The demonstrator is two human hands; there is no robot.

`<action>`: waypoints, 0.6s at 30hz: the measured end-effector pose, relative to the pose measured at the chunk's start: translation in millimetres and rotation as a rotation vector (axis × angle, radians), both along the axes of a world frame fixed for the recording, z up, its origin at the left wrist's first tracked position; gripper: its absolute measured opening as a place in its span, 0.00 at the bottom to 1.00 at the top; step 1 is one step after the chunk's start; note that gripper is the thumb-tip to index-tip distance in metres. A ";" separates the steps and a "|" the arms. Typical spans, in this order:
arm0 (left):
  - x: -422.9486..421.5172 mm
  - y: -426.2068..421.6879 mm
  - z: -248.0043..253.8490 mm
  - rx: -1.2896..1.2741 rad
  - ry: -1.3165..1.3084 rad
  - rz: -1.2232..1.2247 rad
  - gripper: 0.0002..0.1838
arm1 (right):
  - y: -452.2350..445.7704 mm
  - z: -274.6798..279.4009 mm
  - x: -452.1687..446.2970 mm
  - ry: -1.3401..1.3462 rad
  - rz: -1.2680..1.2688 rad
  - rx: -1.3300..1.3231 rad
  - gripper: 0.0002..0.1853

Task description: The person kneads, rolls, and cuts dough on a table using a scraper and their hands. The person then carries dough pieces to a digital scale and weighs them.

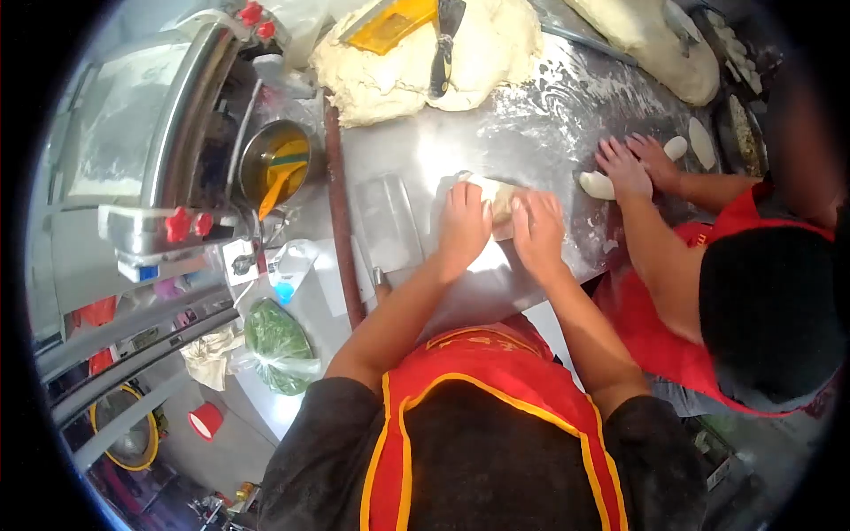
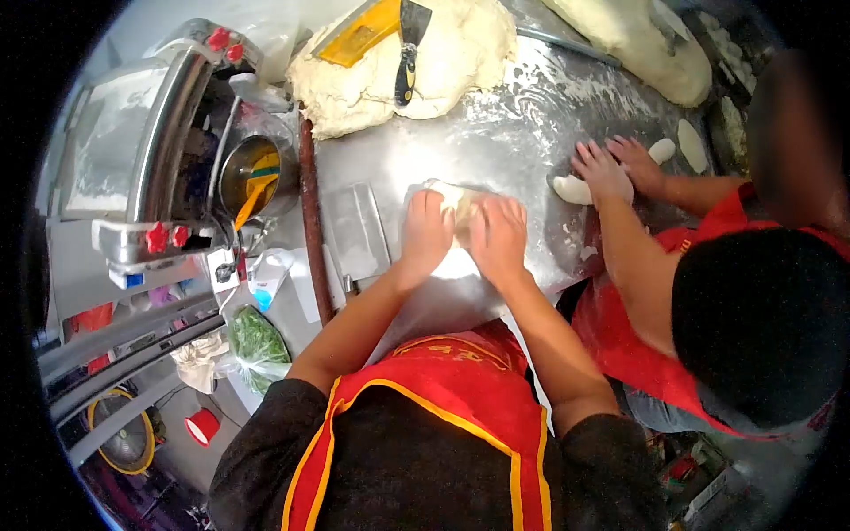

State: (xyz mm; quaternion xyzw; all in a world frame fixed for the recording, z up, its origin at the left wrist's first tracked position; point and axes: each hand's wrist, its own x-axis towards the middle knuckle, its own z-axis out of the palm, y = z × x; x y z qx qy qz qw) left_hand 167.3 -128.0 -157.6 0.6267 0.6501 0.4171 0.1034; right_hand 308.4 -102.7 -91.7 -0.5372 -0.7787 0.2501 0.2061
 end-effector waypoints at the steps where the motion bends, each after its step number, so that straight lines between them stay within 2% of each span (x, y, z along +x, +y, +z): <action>1: -0.8 -3.8 5.2 -0.049 0.012 -0.063 0.14 | 1.2 -10.8 -2.5 -0.030 0.004 0.062 0.14; 4: -13.0 -5.9 13.0 -0.187 0.091 -0.178 0.13 | 6.4 -65.9 -20.9 -0.110 0.031 0.260 0.21; 5: -24.9 1.2 21.0 -0.483 0.123 -0.237 0.12 | 5.0 -76.9 -17.0 -0.128 0.050 0.268 0.21; 8: -22.0 39.4 23.0 0.059 -0.009 -0.004 0.15 | 15.9 -78.9 -20.6 -0.220 0.050 0.297 0.21; 9: -15.7 44.0 -5.9 0.057 0.128 -0.111 0.15 | 27.8 -78.8 -23.6 -0.195 0.051 0.292 0.19; 11: -11.0 56.3 -19.1 0.026 0.119 -0.074 0.15 | 49.3 -82.9 -24.6 -0.180 0.034 0.283 0.18; 14: -9.9 72.0 -18.1 -0.126 0.141 -0.014 0.13 | 68.7 -82.5 -28.9 -0.134 -0.013 0.271 0.15; 18: -13.4 110.7 -21.1 -0.152 0.236 0.038 0.11 | 102.1 -86.9 -39.8 -0.173 -0.143 0.330 0.13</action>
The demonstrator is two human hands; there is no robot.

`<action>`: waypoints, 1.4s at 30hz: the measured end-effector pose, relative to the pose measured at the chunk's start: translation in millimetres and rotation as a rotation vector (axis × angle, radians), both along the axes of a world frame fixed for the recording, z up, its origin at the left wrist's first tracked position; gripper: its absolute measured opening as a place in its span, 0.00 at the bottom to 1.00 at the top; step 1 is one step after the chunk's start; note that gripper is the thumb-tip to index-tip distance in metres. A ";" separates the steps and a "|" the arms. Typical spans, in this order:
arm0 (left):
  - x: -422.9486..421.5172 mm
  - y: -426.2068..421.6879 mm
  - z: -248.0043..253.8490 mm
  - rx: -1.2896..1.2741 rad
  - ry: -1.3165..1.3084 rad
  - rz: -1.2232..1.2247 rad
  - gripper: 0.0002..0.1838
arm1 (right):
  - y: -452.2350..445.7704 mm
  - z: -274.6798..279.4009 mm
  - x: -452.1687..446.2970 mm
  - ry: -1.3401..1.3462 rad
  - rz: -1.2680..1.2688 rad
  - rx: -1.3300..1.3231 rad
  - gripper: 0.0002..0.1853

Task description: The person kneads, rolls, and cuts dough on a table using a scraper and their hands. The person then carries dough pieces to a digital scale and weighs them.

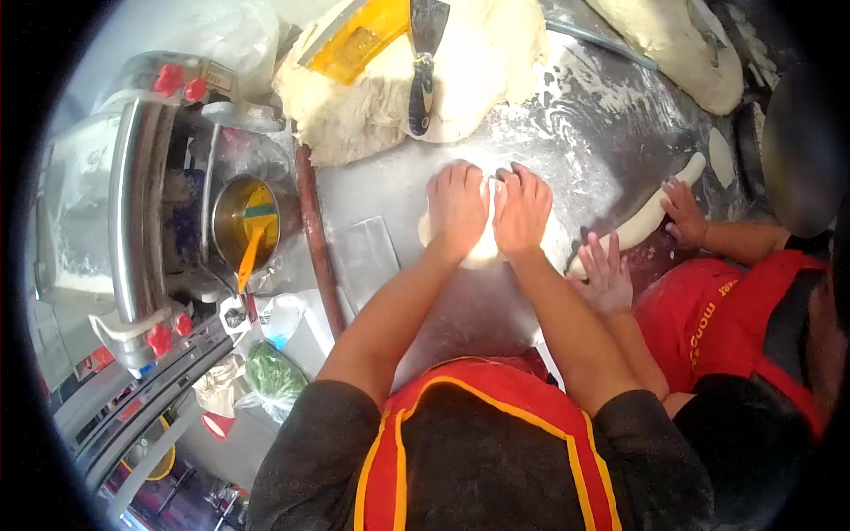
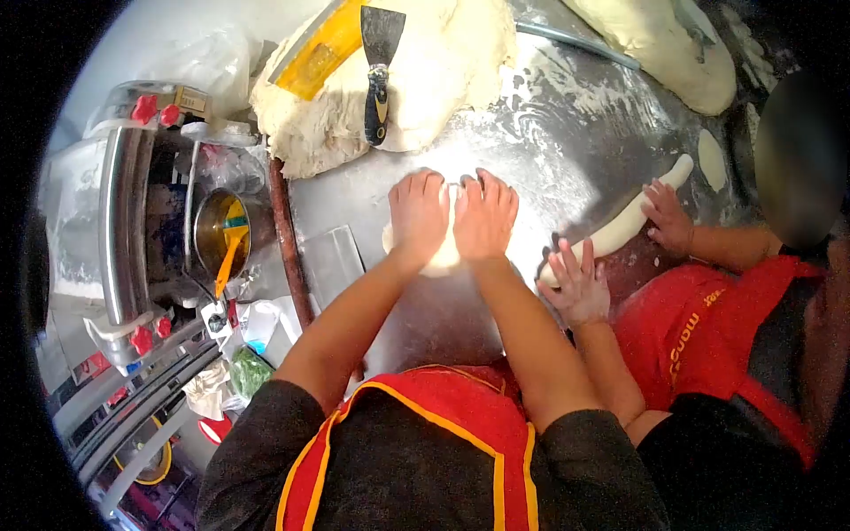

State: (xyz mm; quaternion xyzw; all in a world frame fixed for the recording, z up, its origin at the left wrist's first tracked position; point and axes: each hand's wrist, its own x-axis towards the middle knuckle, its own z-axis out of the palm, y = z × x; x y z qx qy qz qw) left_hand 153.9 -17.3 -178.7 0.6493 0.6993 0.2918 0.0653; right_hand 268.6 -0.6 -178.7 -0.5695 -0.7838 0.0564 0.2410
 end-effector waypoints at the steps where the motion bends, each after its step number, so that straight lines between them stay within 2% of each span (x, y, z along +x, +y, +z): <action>1: -1.9 6.3 -2.9 0.022 0.003 -0.006 0.11 | 2.4 -1.6 -1.2 0.005 -0.021 -0.001 0.13; 3: -4.6 9.5 -2.0 -0.024 0.011 -0.012 0.10 | 4.6 -2.7 -0.8 0.032 -0.023 -0.027 0.13; 4: -9.6 9.1 -7.5 -0.085 0.044 -0.114 0.10 | 7.4 -6.1 -1.1 0.046 -0.023 -0.039 0.13; 5: -20.1 12.0 -17.5 -0.142 0.081 -0.215 0.10 | 19.2 -21.5 6.7 -0.079 -0.002 -0.217 0.16; 6: -31.6 11.2 -19.5 -0.205 0.114 -0.313 0.11 | 35.4 -10.8 28.6 0.340 0.130 -0.752 0.16; 7: -47.9 3.9 19.0 -0.483 -0.142 -0.374 0.14 | 28.0 9.1 43.1 0.426 0.065 -0.681 0.16; 8: -50.6 -17.7 21.1 -0.503 -0.165 -0.290 0.16 | 18.7 25.8 53.0 0.513 -0.001 -0.609 0.16; 10: -46.1 -65.9 20.3 -0.528 -0.198 -0.131 0.18 | 7.8 -21.5 65.2 0.288 0.027 -0.438 0.17; 12: -33.8 -96.9 21.1 -0.548 -0.313 -0.023 0.20 | 2.5 -30.5 59.8 0.204 0.029 -0.501 0.19; 13: -32.2 -105.4 17.9 -0.555 -0.371 0.035 0.20 | 8.3 -9.9 44.7 0.230 0.027 -0.649 0.21; 14: -40.5 -102.4 -1.4 -0.546 -0.369 -0.029 0.20 | 8.6 10.7 30.8 0.250 0.027 -0.802 0.24; 16: -61.4 -87.9 -44.9 -0.530 -0.369 -0.154 0.20 | -18.4 61.1 6.6 0.288 0.252 -0.559 0.19; 17: -51.6 -90.0 40.8 -0.443 -0.493 0.115 0.18 | -42.4 85.1 -0.2 0.254 0.349 -0.424 0.18; 18: -46.5 -87.1 36.4 -0.265 -0.522 0.041 0.17 | -66.1 97.8 -1.5 0.224 0.441 -0.287 0.17; 20: -40.2 -76.3 22.9 0.086 -0.572 -0.112 0.17 | -108.2 102.9 6.1 0.135 0.559 -0.216 0.14; 22: -12.6 -100.3 9.5 -0.292 0.053 -0.210 0.13 | -127.1 85.3 31.0 0.211 0.617 -0.208 0.15; 24: 10.4 -125.0 24.4 0.147 -0.158 0.014 0.14 | -123.3 73.2 35.2 0.283 0.550 -0.156 0.15; 26: 21.1 -133.2 17.6 0.230 -0.099 0.032 0.13 | -119.8 62.9 15.9 0.353 0.346 -0.075 0.16; 27: 25.2 -134.3 14.1 0.273 -0.070 0.041 0.13 | -116.2 46.5 6.4 0.381 0.418 -0.081 0.18; 30: 5.3 -108.3 3.5 -0.115 -0.042 -0.125 0.13 | -96.3 12.0 -5.6 0.328 0.332 0.033 0.19; 33: -7.2 -57.4 34.5 -0.596 -0.005 -0.163 0.13 | -65.6 23.8 -16.0 0.267 0.238 -0.122 0.19; 36: -15.4 -42.2 13.7 -0.034 -0.101 -0.063 0.12 | -36.2 15.5 -24.8 0.202 0.140 -0.140 0.18; 37: -16.0 -33.6 9.0 0.047 -0.028 -0.028 0.11 | -25.9 12.8 -26.8 0.189 0.130 -0.109 0.18; 39: -13.5 -21.7 2.3 0.199 0.113 0.047 0.11 | -10.5 3.5 -27.7 0.162 0.114 -0.056 0.18; 42: -14.4 -13.4 -7.9 0.100 0.067 0.092 0.09 | 8.5 -18.0 -31.2 0.055 0.090 -0.014 0.14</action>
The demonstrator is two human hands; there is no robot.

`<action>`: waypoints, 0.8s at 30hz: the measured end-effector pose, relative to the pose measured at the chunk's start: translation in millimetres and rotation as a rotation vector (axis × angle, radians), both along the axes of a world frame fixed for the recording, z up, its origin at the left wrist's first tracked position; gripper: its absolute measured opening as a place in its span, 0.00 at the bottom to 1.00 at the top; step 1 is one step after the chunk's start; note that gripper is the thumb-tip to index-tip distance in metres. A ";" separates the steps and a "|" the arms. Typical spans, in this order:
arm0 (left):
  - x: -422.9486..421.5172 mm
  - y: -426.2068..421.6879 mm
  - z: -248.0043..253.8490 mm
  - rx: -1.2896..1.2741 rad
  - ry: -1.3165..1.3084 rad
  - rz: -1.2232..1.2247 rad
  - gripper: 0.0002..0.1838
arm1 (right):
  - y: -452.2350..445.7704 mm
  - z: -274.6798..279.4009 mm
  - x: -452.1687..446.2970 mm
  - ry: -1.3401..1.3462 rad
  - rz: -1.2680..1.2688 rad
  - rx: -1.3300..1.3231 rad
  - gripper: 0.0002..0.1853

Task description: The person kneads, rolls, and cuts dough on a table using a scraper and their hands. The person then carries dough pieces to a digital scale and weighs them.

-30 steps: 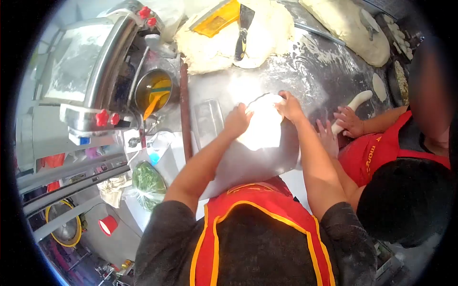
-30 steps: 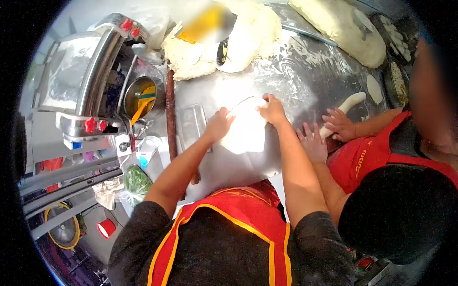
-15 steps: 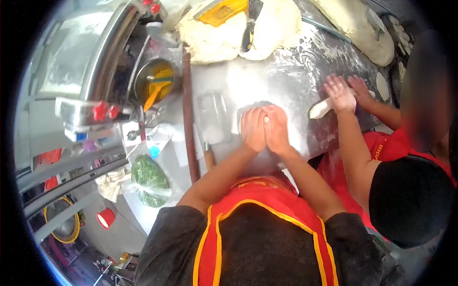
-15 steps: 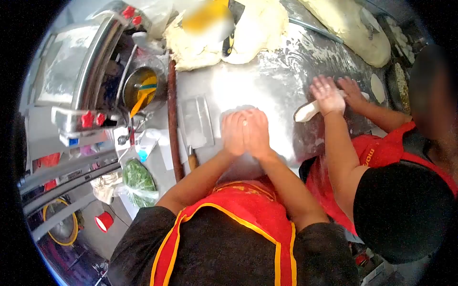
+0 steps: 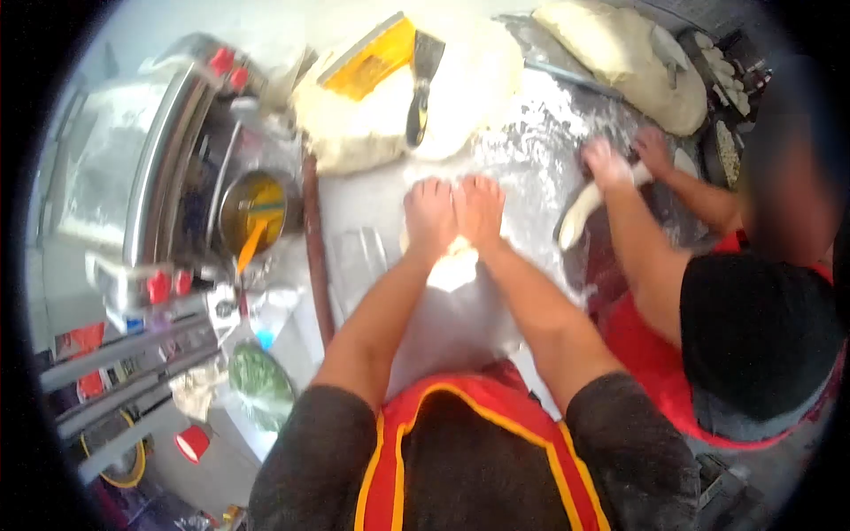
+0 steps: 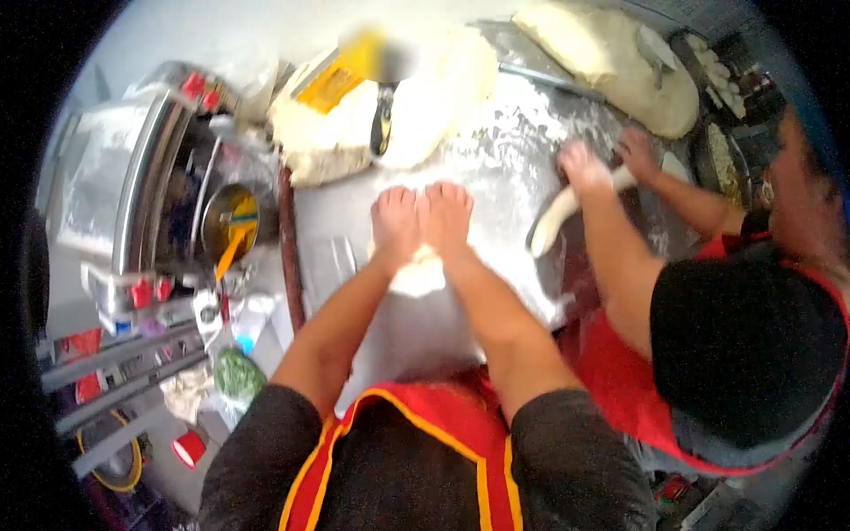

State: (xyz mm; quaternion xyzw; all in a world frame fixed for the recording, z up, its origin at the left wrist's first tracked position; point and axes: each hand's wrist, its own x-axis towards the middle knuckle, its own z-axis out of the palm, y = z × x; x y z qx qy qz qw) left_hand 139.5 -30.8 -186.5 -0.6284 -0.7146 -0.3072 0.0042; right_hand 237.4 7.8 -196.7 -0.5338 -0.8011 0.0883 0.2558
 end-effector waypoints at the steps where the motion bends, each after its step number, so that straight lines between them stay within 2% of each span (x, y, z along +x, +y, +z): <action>1: -5.1 1.1 -9.8 -0.021 0.026 -0.011 0.10 | 9.4 0.5 -0.8 -0.236 0.062 -0.136 0.16; 2: -22.9 11.3 -49.7 -0.092 0.132 -0.199 0.12 | 24.5 11.6 2.8 -0.108 0.148 -0.492 0.18; 3: -32.7 -0.6 -12.1 -0.400 -0.554 -0.175 0.12 | 11.2 49.6 17.0 0.523 0.115 -0.952 0.18; 4: -41.6 -10.7 35.9 -0.684 -1.251 -0.118 0.14 | -3.7 85.6 20.8 0.325 0.175 -0.895 0.18; 5: -36.2 -28.9 52.1 -0.487 -0.890 -0.073 0.14 | -18.4 121.4 24.7 0.133 0.234 -0.825 0.18; 6: -19.7 -51.8 61.5 -0.292 -0.531 -0.036 0.14 | -39.3 137.0 26.1 -0.014 0.149 -0.895 0.20; 7: -3.9 -69.7 46.5 -0.106 -0.307 -0.090 0.12 | -69.6 118.2 25.1 -0.060 0.104 -0.604 0.18; 8: 14.2 -89.9 44.7 -0.017 -0.240 -0.126 0.11 | -100.8 86.1 25.4 -0.106 0.056 -0.312 0.16; 9: 23.4 -107.5 2.2 0.053 -0.108 -0.121 0.12 | -125.3 57.7 32.4 0.022 0.068 -0.085 0.14; 10: 27.8 -117.2 2.2 0.098 -0.063 -0.102 0.12 | -137.8 40.1 35.0 0.153 0.080 0.145 0.12; 12: 29.5 -119.7 4.0 0.192 0.030 -0.065 0.15 | -132.1 36.5 31.0 0.146 0.074 0.170 0.10; 15: 21.3 -85.6 -1.6 -0.007 -0.093 -0.051 0.15 | -103.0 25.5 27.3 0.090 0.058 0.089 0.09; 18: 7.5 -47.2 11.5 -0.247 -0.103 -0.106 0.14 | -60.8 23.2 23.2 0.018 0.045 0.019 0.10; 20: 8.1 -24.6 0.1 0.016 -0.050 -0.020 0.12 | -33.1 19.9 19.1 -0.033 0.007 -0.054 0.12; 21: 7.3 -14.1 1.4 0.030 -0.039 -0.001 0.12 | -22.1 21.8 15.3 -0.032 -0.014 -0.083 0.13; 24: 2.8 10.7 -1.2 -0.016 -0.013 0.065 0.15 | 7.7 14.6 8.4 0.033 -0.059 0.181 0.14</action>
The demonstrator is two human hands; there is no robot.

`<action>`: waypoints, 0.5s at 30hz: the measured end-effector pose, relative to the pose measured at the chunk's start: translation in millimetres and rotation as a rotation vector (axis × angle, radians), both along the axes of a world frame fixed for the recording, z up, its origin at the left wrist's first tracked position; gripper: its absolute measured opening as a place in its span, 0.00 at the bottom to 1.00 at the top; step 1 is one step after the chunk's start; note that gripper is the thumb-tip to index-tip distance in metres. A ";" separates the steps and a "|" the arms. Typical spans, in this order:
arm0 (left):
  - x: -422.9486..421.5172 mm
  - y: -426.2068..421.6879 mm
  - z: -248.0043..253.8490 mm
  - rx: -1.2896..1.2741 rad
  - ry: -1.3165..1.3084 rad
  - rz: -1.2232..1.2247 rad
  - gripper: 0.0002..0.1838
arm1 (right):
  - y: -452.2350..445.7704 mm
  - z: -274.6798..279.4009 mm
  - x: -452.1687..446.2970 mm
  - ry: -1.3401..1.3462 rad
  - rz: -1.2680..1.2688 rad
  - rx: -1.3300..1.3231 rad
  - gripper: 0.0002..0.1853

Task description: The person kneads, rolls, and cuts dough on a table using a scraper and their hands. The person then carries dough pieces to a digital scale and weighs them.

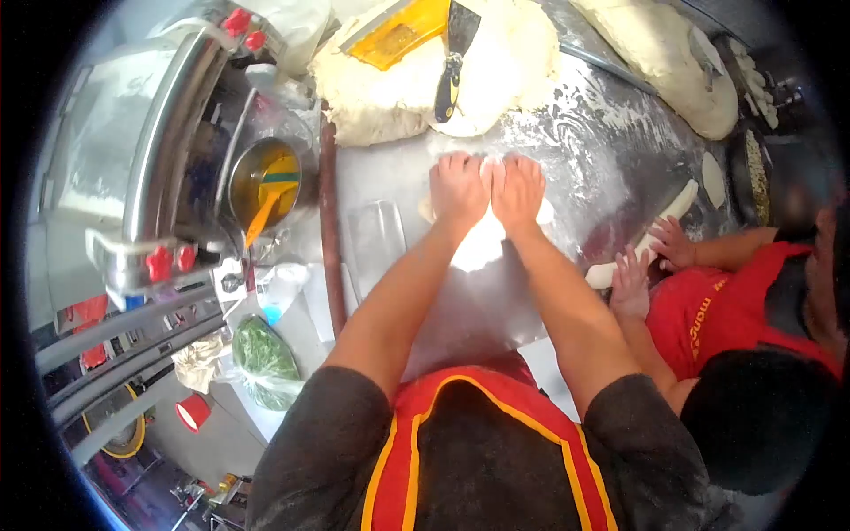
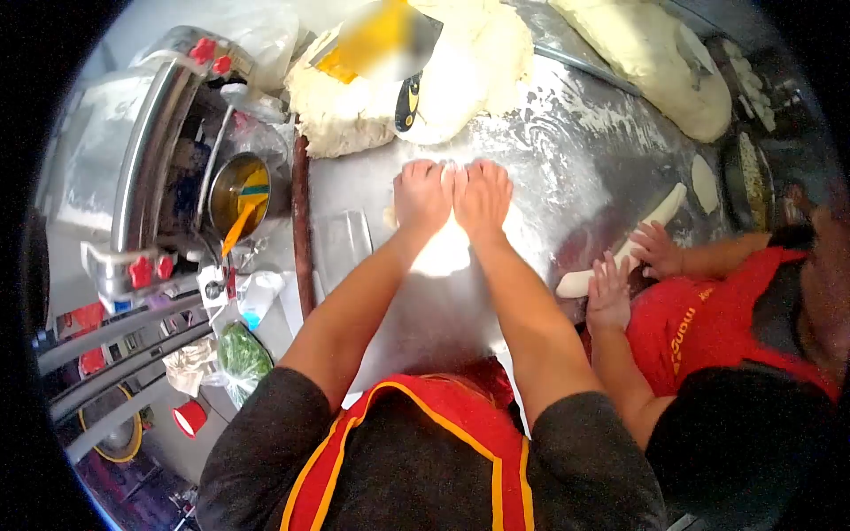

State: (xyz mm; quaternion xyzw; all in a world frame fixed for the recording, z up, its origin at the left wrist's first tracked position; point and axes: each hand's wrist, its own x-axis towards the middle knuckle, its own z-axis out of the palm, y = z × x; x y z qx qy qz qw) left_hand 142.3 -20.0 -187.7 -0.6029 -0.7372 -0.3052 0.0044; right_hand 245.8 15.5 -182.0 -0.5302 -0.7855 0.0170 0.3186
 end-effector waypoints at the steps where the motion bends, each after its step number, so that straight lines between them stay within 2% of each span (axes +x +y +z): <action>1: 1.5 1.0 -2.6 -0.035 0.002 0.023 0.16 | 3.8 -4.1 6.6 0.015 0.088 -0.223 0.14; 3: -20.5 -1.3 0.0 -0.360 -0.966 -0.206 0.18 | 18.5 -6.0 18.7 0.056 0.264 -0.656 0.14; 4: -33.2 -10.3 2.8 -0.536 -1.454 -0.320 0.19 | 7.1 16.1 26.4 0.123 0.289 -0.809 0.13; 5: -36.9 -37.8 36.9 -0.599 -1.444 -0.356 0.22 | -16.9 52.6 37.0 0.192 0.310 -0.969 0.13; 6: -26.4 -62.3 47.7 -0.483 -1.053 -0.305 0.21 | -44.4 72.9 47.3 0.260 0.327 -1.130 0.13; 8: 2.6 -111.0 49.0 -0.222 -0.276 -0.240 0.18 | -112.6 64.2 47.8 0.195 0.176 -0.608 0.12; 10: 27.1 -147.2 30.8 -0.129 -0.130 -0.175 0.16 | -158.5 50.1 41.2 0.060 0.173 -0.008 0.13; 12: 36.1 -163.6 13.6 -0.033 -0.070 -0.101 0.18 | -169.6 30.9 41.9 0.006 0.162 -0.004 0.15; 13: 36.7 -161.6 9.7 -0.057 -0.010 -0.078 0.23 | -165.9 23.3 41.2 -0.020 0.161 0.002 0.16; 15: 31.7 -137.7 -3.6 -0.029 -0.099 -0.068 0.22 | -140.6 11.2 36.5 -0.045 0.138 -0.145 0.17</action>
